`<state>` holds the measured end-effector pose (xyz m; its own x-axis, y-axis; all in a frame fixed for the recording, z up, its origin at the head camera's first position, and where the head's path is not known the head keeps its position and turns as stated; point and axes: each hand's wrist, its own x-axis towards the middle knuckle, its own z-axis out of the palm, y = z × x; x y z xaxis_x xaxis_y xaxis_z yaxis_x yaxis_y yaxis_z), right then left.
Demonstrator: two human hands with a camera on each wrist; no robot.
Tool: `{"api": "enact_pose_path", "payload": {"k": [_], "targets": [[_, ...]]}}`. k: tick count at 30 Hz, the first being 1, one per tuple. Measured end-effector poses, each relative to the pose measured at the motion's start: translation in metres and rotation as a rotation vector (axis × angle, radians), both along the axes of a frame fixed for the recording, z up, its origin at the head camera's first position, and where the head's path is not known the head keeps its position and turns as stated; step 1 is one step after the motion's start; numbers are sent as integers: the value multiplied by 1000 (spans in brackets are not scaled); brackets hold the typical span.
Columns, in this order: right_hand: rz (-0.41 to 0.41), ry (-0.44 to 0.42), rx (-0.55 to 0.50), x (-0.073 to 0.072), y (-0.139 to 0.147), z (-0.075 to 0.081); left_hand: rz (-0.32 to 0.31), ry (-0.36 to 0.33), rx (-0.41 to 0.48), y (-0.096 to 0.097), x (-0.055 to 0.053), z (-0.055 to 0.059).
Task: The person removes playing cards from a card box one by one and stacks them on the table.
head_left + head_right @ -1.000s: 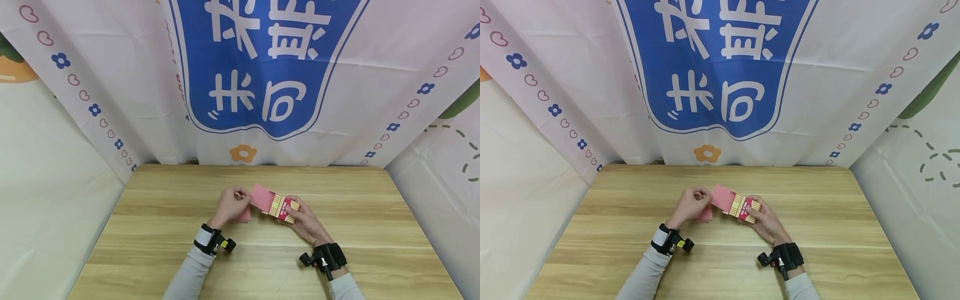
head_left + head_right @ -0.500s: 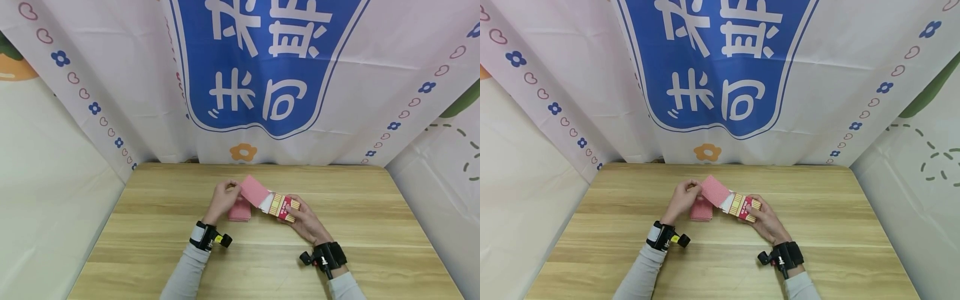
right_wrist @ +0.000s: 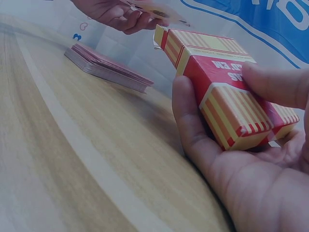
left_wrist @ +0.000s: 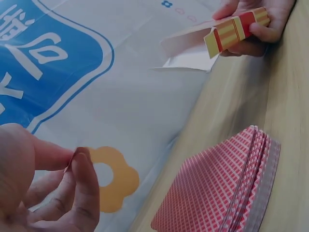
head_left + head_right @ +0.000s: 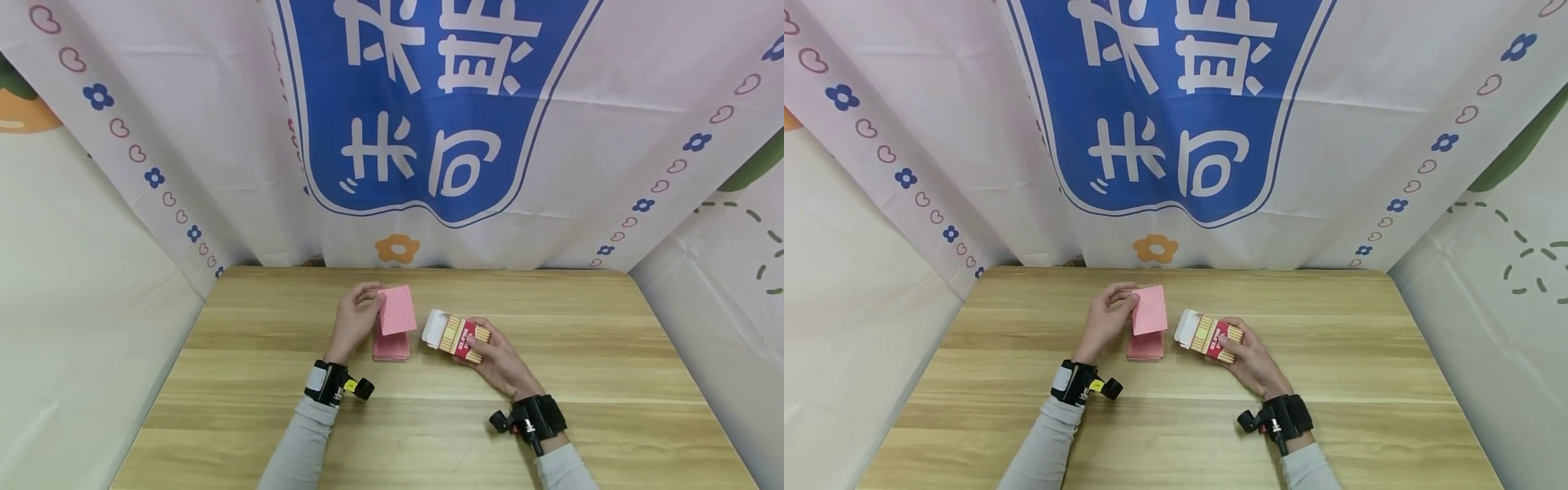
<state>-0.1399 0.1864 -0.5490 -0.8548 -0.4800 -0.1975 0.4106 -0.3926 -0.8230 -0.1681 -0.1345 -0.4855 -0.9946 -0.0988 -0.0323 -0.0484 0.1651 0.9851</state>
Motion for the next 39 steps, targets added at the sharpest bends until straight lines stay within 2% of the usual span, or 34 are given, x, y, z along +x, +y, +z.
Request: {"api": "enact_pose_path", "payload": {"k": [4, 8, 16, 24, 33, 39], "targets": [[1, -6, 6, 2, 0, 1, 22, -8, -77, -2, 1, -4], [1, -9, -3, 4, 1, 1, 4, -5, -168, -3, 1, -9], [2, -8, -5, 2, 1, 0, -15, -22, -276, -1, 0, -15], [2, -3, -19, 1, 0, 0, -1, -33, -402, 2, -1, -20], [-1, -10, -35, 2, 0, 1, 17, 8, -491, 3, -2, -24], [-2, -15, -21, 2, 0, 1, 17, -1, -532, 4, -1, -23]]}}
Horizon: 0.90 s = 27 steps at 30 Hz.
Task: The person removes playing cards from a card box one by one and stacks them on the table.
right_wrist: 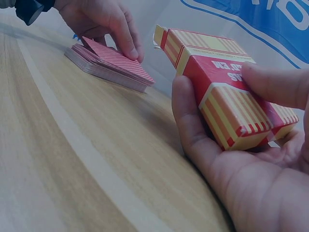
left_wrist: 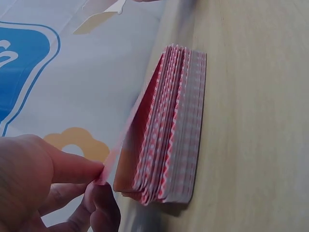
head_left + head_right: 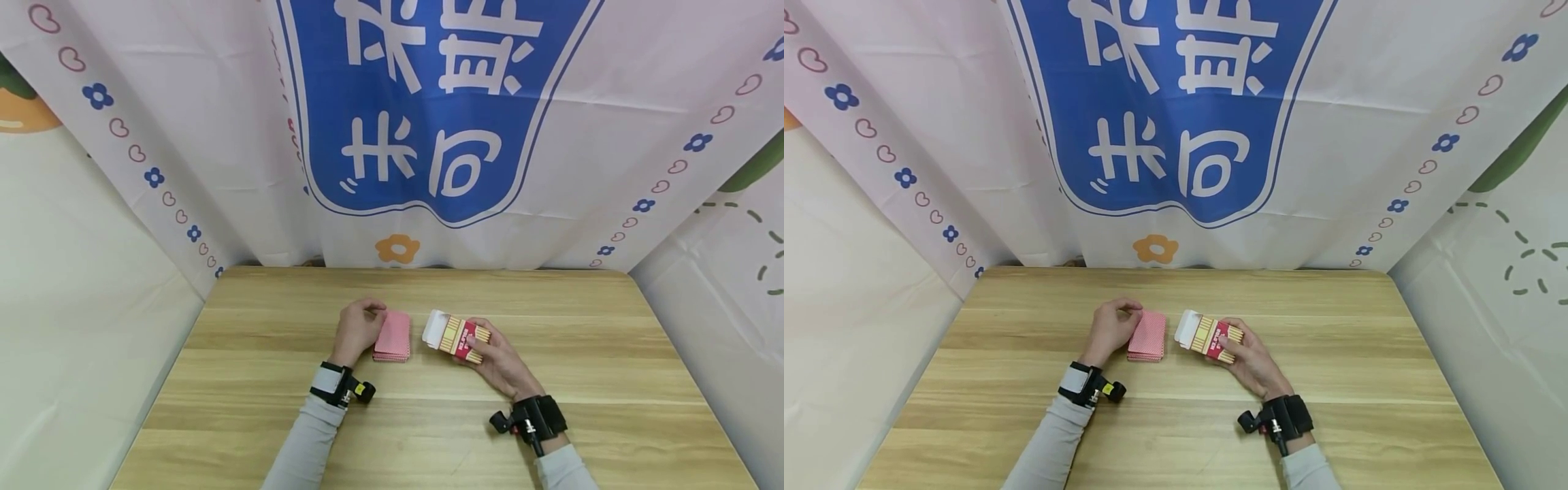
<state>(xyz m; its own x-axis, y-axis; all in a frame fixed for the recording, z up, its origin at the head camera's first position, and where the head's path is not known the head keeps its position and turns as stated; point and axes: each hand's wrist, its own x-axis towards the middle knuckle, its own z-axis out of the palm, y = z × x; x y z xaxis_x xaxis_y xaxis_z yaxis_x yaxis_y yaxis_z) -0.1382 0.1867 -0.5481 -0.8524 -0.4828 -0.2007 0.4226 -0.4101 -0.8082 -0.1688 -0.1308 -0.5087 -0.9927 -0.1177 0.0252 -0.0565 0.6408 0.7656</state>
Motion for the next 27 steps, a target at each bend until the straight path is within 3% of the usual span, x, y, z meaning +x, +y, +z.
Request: {"api": "enact_pose_path", "payload": {"k": [16, 27], "targets": [[14, 12, -18, 1, 1, -1, 4, -96, -25, 1, -1, -3], [15, 13, -24, 0, 0, 0, -11, -77, -7, 1, -1, -1]]}}
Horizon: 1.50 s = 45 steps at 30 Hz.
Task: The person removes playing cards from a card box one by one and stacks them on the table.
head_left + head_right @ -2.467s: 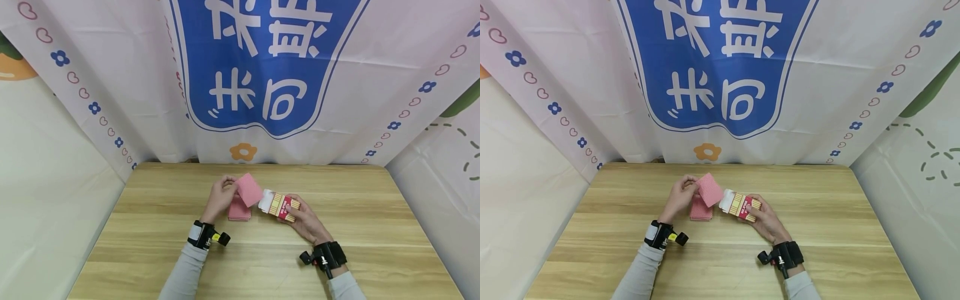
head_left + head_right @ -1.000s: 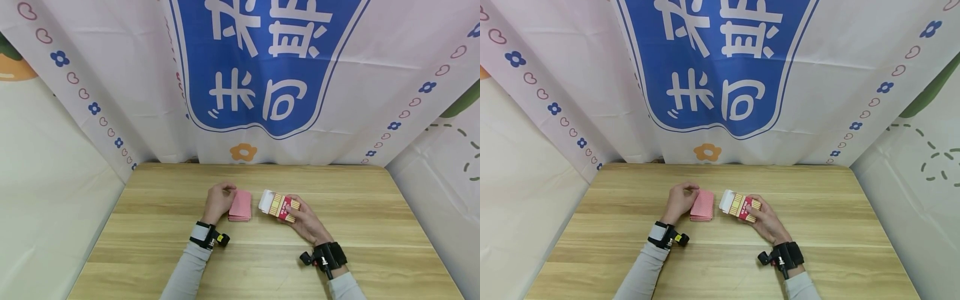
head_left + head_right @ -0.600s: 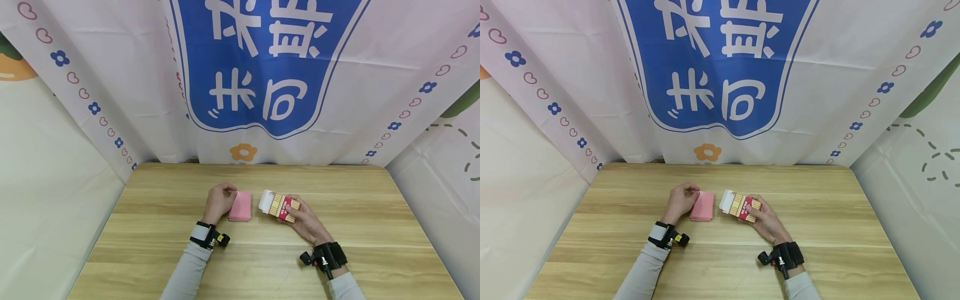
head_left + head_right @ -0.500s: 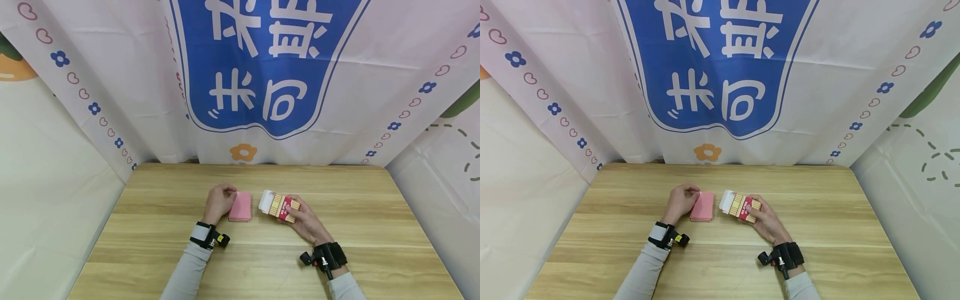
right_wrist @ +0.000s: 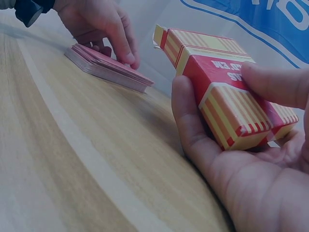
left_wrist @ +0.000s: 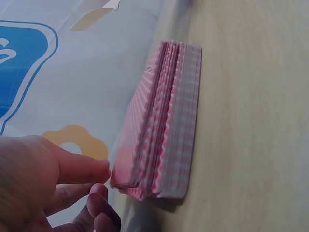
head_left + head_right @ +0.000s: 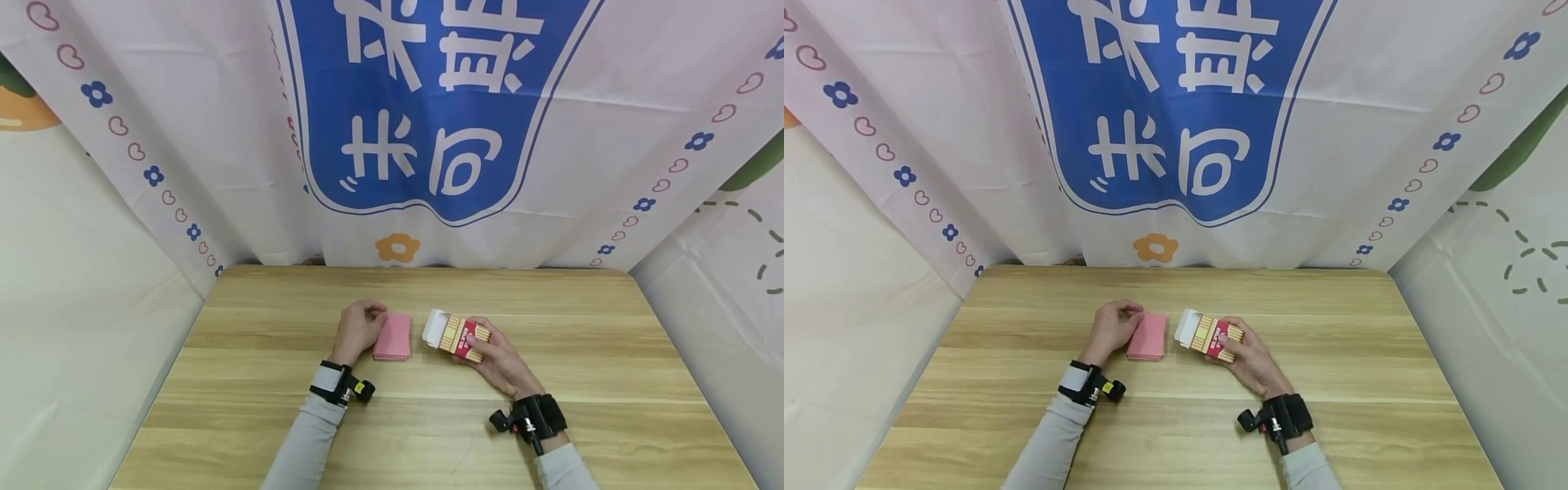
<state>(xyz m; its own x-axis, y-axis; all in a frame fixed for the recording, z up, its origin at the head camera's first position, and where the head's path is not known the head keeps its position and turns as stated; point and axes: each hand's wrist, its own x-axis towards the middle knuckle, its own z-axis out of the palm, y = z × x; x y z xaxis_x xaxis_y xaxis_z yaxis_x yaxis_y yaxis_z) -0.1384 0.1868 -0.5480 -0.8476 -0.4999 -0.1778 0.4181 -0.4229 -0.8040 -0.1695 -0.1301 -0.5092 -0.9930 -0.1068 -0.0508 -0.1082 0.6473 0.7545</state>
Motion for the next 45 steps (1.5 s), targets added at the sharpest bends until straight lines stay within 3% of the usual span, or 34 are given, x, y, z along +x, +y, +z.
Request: {"api": "enact_pose_path", "payload": {"k": [6, 10, 16, 22, 26, 33, 36, 41, 45], "targets": [[-14, -3, 11, 0, 1, -1, -18, 41, 95, 4, 4, 7], [-24, -14, -15, 1, 1, -2, -83, 66, 210, 13, 8, 17], [-20, -17, -50, -1, 0, 2, -175, 101, 294, 32, 16, 25], [-15, -8, -33, -2, 0, 4, -283, -25, 469, 49, 21, 23], [11, -4, 0, -4, -1, 5, -321, -90, 564, 56, 23, 22], [98, 46, 76, -9, -9, 6, -343, -143, 492, 59, 28, 20], [134, 84, 123, -13, -13, 8, -361, -182, 513, 58, 30, 18], [110, 149, 238, -20, -15, 14, -358, -190, 534, 58, 29, 19], [42, 259, 409, -23, -16, 22, -315, -193, 545, 57, 26, 21]]}}
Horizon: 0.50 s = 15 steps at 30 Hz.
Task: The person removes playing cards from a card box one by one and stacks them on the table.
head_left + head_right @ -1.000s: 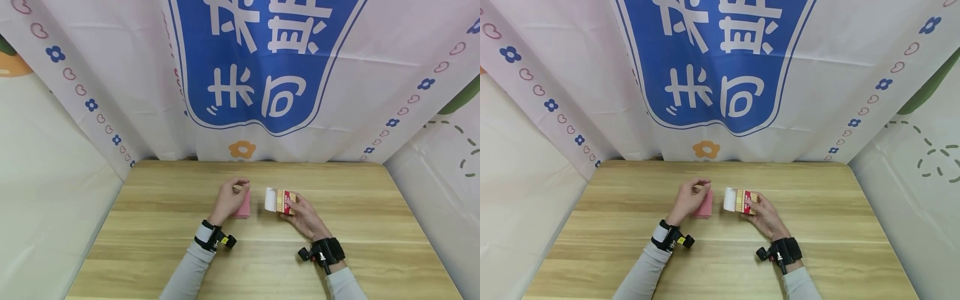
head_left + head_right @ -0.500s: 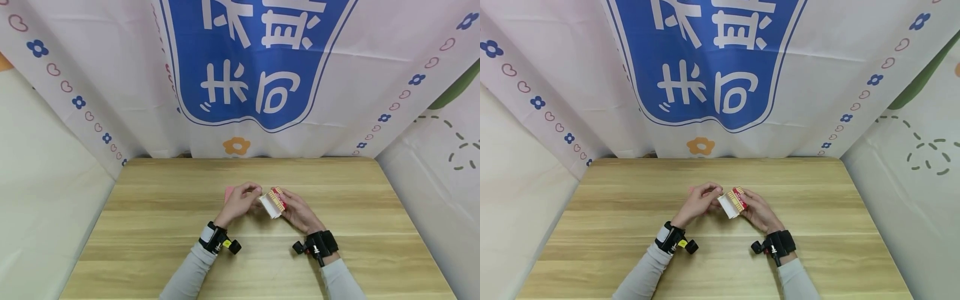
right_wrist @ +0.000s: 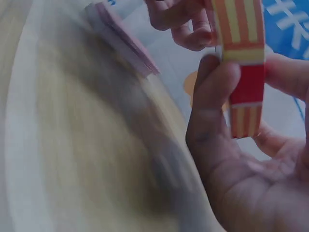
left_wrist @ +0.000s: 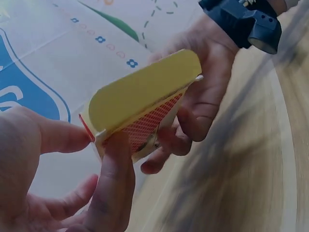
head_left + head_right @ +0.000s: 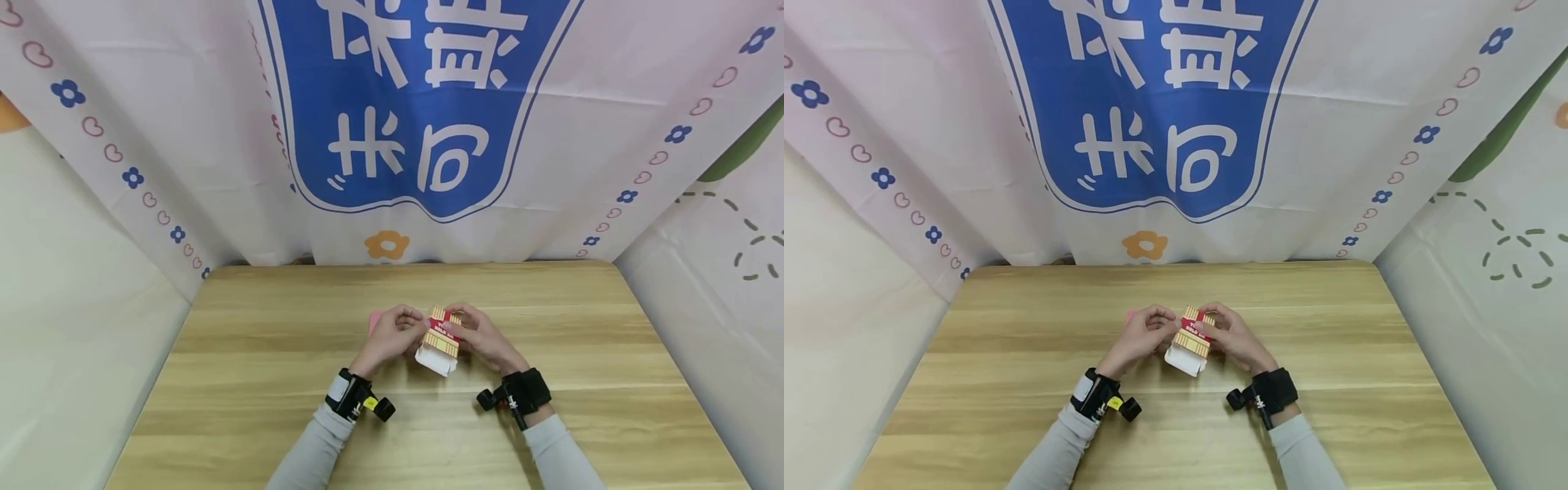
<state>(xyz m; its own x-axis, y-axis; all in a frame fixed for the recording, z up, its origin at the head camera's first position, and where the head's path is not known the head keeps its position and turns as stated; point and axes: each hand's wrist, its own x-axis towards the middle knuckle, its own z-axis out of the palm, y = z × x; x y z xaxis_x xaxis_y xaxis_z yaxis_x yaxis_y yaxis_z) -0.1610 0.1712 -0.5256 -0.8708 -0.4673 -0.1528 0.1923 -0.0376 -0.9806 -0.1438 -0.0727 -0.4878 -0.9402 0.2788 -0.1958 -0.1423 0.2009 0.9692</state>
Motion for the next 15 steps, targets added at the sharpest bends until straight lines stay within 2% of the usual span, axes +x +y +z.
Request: {"api": "enact_pose_path", "payload": {"k": [5, 10, 12, 15], "targets": [[-29, 237, 218, 2, -1, 12, 64, -21, 4, 2, -1, 2], [-35, 482, 416, 4, -5, 21, 94, -10, -12, 4, -3, 4], [-34, 559, 480, 3, -6, 23, 96, -9, -17, 4, -4, 3], [-22, 625, 514, 1, -7, 25, 92, 2, -30, 5, -5, 2]]}}
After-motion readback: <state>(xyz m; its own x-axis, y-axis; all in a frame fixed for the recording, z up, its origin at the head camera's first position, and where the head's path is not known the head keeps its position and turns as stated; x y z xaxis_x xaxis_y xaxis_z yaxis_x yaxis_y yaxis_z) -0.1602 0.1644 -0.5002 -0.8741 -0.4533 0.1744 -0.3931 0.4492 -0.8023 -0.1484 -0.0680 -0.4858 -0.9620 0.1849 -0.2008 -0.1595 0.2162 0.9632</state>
